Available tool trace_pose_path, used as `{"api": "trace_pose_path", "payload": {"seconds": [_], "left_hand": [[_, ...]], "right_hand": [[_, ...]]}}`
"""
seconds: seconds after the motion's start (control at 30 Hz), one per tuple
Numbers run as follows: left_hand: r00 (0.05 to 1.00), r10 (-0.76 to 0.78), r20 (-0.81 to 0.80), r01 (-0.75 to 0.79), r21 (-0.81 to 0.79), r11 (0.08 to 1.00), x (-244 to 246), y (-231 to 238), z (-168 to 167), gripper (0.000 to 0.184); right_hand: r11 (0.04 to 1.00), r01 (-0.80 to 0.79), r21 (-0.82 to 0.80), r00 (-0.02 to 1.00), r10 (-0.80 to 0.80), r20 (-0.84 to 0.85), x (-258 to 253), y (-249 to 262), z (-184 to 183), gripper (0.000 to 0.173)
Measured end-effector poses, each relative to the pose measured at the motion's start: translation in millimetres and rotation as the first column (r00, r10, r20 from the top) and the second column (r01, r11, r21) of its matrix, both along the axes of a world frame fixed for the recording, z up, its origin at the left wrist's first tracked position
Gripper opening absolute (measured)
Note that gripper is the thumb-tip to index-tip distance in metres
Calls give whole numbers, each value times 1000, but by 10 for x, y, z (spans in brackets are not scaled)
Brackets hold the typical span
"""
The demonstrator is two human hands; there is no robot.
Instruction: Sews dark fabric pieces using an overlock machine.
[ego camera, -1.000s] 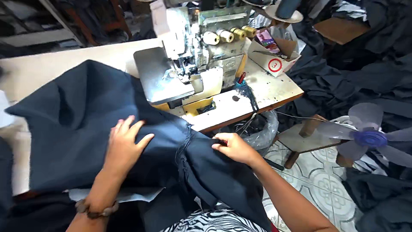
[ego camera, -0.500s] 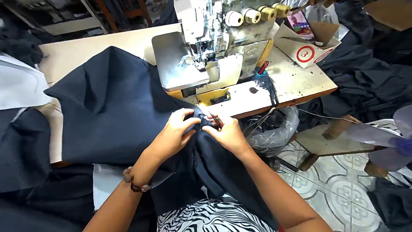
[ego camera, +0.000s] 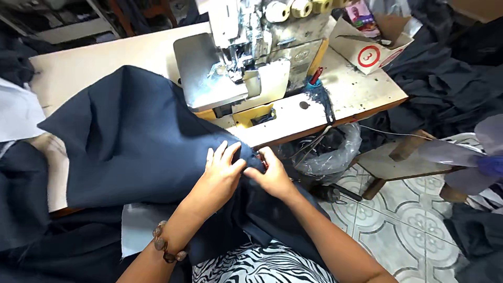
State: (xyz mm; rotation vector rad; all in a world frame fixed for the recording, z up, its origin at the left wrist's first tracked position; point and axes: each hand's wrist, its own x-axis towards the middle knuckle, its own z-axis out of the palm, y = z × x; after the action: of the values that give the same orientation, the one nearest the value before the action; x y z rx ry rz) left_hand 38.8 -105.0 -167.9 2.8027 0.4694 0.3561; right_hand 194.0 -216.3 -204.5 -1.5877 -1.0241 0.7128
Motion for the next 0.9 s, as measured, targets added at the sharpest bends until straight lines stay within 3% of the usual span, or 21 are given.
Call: {"api": "trace_pose_path", "payload": {"seconds": [0.03,0.1,0.23,0.3,0.37,0.43,0.5,0.6,0.7,0.77,0.9], "left_hand": [[1000,2,0,-2,3,1000,7,-8,-11,11],[1000,5,-5,-5,-7,1000,3,-16,-9,8],[1000,6,-6,-6,6,1000,0,-20,-31,17],[1000,1,-18,-1,24,1000,9,-29,-30,15],[1000,-14,-16,14,29,999,13,-26,-23,12],[999,-38,-26,38,22,999,-1,-17,-9,10],[998,-58,-37,59,21,998,-20,-7,16,9],[997,-65,-41,67,33,997,-27,-26,29,10],[997,-62,-35,63,43,997,-18,-32,27,11],[997,-63,-38,64,39,997,-25,-37,24,13],[995,-88,-35,89,22,996,-26,-34,34,18]], "right_hand": [[1000,17,-19,998,-16,57,-7,22,-19,45],[995,68,-67,979,-54,196,13,27,-74,32],[984,174,-27,901,-149,408,171,-75,-169,21],[989,147,2,919,-137,370,245,-161,-77,20],[999,48,9,972,-49,230,295,-273,163,18],[988,-137,-70,989,140,37,372,-362,373,14],[958,-227,-177,971,236,29,472,-353,369,17],[952,-130,-278,984,158,79,504,-250,285,24],[977,-121,-177,987,100,-124,374,-163,338,21],[983,-153,-97,981,139,-134,284,-119,288,17],[991,-133,-4,991,133,-13,178,-45,116,46]]}}
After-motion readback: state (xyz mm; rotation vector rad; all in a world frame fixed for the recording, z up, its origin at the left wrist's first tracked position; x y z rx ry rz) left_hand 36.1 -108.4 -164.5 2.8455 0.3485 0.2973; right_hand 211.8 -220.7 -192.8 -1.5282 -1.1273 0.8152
